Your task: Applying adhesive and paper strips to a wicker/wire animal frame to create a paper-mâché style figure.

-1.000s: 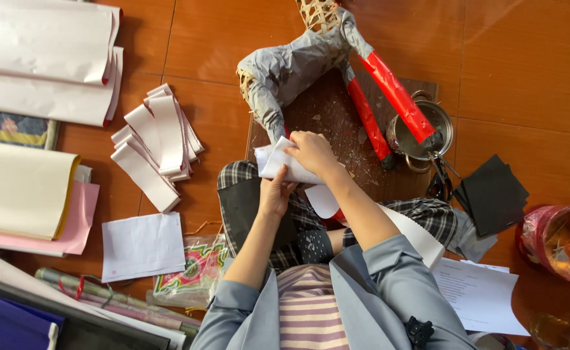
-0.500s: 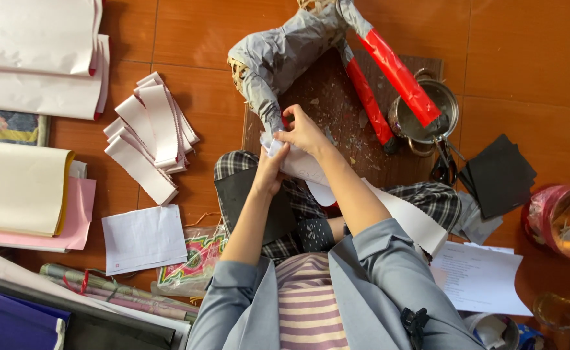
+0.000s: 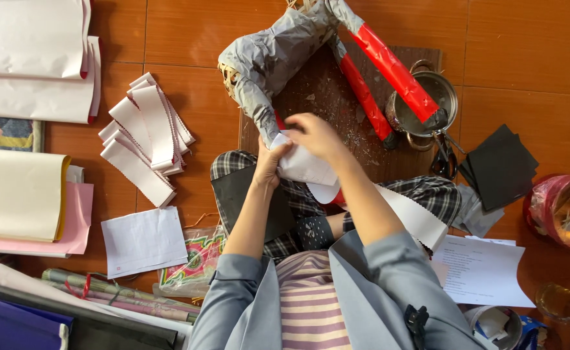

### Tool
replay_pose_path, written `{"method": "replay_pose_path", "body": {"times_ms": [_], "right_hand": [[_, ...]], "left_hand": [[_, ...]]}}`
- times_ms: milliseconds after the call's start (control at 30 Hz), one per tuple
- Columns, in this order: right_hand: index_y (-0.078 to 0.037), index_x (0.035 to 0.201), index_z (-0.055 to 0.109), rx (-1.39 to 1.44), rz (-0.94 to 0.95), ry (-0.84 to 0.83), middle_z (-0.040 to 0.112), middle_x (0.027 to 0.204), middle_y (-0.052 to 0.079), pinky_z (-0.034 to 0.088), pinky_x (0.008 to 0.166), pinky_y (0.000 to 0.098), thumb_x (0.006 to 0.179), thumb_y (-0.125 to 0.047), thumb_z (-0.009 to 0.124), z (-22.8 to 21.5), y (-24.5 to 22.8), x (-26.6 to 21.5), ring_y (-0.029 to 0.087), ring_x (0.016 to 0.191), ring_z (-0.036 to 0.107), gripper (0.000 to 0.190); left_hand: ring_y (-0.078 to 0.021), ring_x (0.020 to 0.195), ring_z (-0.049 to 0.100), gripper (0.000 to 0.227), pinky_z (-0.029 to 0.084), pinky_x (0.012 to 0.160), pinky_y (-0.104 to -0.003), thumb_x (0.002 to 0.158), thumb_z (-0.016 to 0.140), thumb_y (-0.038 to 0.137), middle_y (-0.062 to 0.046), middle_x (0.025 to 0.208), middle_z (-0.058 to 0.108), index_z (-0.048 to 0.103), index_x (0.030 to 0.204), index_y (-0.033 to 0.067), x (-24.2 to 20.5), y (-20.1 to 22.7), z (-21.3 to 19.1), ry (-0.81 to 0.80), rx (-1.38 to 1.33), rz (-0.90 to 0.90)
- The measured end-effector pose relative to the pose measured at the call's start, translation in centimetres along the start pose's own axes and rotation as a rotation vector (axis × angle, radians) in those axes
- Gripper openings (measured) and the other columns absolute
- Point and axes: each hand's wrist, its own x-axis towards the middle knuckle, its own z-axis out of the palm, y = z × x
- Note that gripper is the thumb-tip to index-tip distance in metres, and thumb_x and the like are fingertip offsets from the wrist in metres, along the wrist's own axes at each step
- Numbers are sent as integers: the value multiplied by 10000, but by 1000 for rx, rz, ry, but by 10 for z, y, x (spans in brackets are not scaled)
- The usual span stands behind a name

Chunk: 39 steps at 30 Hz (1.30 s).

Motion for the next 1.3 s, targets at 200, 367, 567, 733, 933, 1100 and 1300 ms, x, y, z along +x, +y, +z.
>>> {"method": "replay_pose_path", "body": {"times_ms": [200, 367, 567, 733, 933, 1100, 1300], "right_hand": [[-36, 1260, 732, 143, 251, 256, 771, 1122, 129, 573, 835, 313, 953, -31, 574, -11, 111, -110, 182, 958, 721, 345], [-22, 1244, 596, 734, 329, -71, 665, 1031, 42, 584, 618, 268, 844, -186, 800, 62, 90, -131, 116, 775, 680, 478], [-29, 1114, 689, 1074, 546, 241, 650, 858, 15, 376, 431, 207, 862, -315, 833, 75, 54, -78, 57, 553, 461, 408], [-9, 1060, 671, 981, 533, 286, 643, 768, 13, 334, 378, 222, 924, -277, 778, 64, 51, -53, 67, 518, 499, 318], [45, 1016, 705, 595, 411, 184, 642, 722, 85, 322, 331, 253, 930, -177, 756, 49, 23, -33, 93, 447, 520, 244], [10, 1113, 667, 551, 530, 40, 696, 767, 88, 454, 396, 270, 868, -119, 793, 30, 22, -19, 114, 477, 551, 305], [6, 1121, 658, 766, 459, -16, 734, 858, 59, 588, 649, 285, 901, -95, 728, 24, 33, -30, 137, 707, 696, 251]], "left_hand": [[-254, 1001, 662, 770, 600, 863, -412, 763, 794, 56, -129, 1148, 605, 368, 1403, 85, -12, 16, 15, 7, -58, -91], [-261, 970, 667, 720, 601, 843, -416, 771, 780, 38, -138, 1116, 618, 391, 1376, 44, -11, 4, 15, 28, -55, -94], [-225, 981, 662, 630, 585, 850, -371, 787, 760, 60, -114, 1113, 630, 463, 1342, 41, -16, 7, 12, -29, -43, -53], [-238, 982, 626, 662, 559, 830, -396, 817, 822, 135, -127, 1122, 600, 465, 1359, 7, -9, -6, -5, -104, -64, -108], [-203, 1072, 636, 844, 583, 883, -369, 791, 883, 342, -91, 1217, 591, 392, 1433, 99, -14, 10, -7, -243, -75, -108], [-262, 928, 656, 773, 595, 761, -396, 834, 859, 211, -150, 1123, 620, 372, 1417, 67, -17, 18, -3, -236, -25, -167], [-232, 916, 632, 755, 589, 769, -379, 867, 860, 176, -123, 1127, 600, 383, 1442, 65, -8, -2, -22, -258, -89, -182]]}}
